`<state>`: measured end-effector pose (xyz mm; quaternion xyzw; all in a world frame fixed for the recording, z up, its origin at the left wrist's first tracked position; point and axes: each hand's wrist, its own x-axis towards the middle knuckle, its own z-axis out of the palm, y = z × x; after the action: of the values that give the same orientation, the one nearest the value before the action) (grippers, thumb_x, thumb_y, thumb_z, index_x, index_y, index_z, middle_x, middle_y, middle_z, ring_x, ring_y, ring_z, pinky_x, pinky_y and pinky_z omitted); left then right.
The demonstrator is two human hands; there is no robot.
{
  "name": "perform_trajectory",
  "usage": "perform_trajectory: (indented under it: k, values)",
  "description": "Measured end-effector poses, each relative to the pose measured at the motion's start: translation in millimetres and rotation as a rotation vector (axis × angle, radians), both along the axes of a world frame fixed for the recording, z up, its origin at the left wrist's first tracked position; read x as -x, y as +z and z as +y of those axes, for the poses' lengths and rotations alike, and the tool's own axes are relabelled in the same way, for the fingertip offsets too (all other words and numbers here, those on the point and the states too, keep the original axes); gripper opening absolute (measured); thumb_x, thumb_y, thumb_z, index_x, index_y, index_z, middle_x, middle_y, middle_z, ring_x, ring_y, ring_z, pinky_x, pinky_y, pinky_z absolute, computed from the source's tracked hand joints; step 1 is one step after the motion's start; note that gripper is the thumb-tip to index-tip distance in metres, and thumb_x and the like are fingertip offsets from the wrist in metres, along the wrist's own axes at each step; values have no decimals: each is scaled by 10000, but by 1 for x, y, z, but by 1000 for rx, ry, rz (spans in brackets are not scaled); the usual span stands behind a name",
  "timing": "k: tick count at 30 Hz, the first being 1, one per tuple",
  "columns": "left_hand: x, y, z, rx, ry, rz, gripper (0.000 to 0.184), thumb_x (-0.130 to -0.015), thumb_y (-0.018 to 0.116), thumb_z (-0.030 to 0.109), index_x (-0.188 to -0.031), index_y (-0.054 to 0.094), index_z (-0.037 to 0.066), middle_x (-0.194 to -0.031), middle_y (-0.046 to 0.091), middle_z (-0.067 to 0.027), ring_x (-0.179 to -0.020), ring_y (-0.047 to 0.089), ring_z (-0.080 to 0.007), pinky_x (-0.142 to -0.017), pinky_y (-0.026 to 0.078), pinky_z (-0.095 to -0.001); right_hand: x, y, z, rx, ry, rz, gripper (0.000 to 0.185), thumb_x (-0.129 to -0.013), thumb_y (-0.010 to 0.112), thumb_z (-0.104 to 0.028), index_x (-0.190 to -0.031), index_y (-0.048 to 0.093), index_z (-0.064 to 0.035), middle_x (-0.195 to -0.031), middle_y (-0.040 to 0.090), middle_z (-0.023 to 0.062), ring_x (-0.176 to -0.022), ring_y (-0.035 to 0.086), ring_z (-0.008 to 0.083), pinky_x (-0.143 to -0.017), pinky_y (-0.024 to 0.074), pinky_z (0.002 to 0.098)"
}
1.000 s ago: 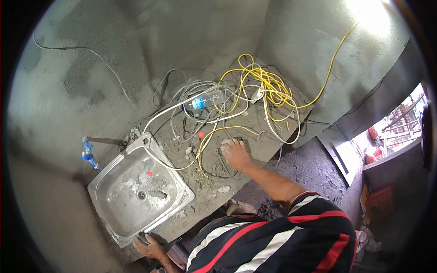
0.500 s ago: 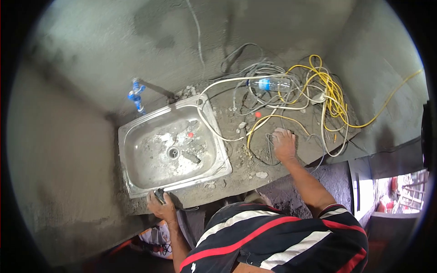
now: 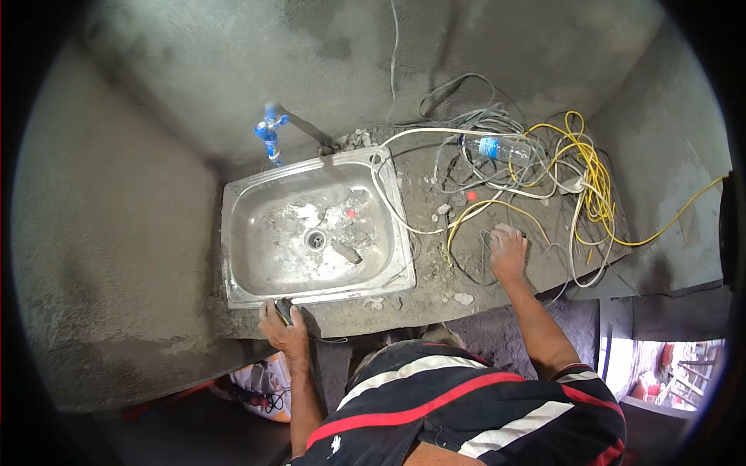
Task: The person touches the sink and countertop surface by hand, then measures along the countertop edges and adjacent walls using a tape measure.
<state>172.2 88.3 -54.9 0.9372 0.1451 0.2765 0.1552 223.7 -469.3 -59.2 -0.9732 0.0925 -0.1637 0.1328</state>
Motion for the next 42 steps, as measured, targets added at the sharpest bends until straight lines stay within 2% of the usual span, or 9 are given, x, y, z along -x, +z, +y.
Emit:
perform_trajectory:
  k: [6,13,15,23,37,42]
  values:
    - [0,-1,2,-1,-16,-4,580,-882,783,226,-1407,644,22,-1422,629,-210,-1302,575,-442,-1122,450,-538,0,2,3,-4,-12,18,225,-975,672,-199,-1179,735,-128,-1347,655,34,-1292,557,294,-1091,393,481]
    - [-1,-1,4,-10,-17,-23,580,-862,800,205,-1394,653,25,-1417,632,-205,-1293,581,-439,-1115,458,-529,-1,2,3,-2,-14,18,249,-938,688,-184,-1177,734,-134,-1354,652,23,-1300,555,291,-1104,390,485]
    - [-2,-1,3,-26,-34,-66,587,-825,818,202,-1364,661,29,-1396,635,-212,-1247,587,-455,-1073,473,-553,-1,1,2,-9,-9,19,254,-931,690,-181,-1177,733,-135,-1356,651,24,-1301,554,291,-1104,390,485]
    - [-2,1,2,-18,-26,-59,578,-834,817,204,-1363,662,30,-1400,628,-210,-1237,589,-455,-1064,478,-552,-1,0,1,4,-7,17,223,-968,683,-197,-1177,731,-137,-1351,660,25,-1286,567,298,-1085,404,487]
    - [-2,4,-2,1,-19,-39,598,-844,817,175,-1402,649,43,-1397,631,-196,-1265,585,-436,-1092,467,-532,0,0,1,12,12,-12,213,-962,688,-202,-1161,722,-134,-1331,658,41,-1282,563,304,-1083,403,489]
    - [-2,3,-1,3,1,-17,595,-840,805,194,-1392,653,29,-1417,616,-218,-1263,572,-460,-1089,466,-557,-1,-1,3,27,4,-21,215,-959,690,-210,-1156,726,-132,-1332,660,41,-1270,570,306,-1079,408,490]
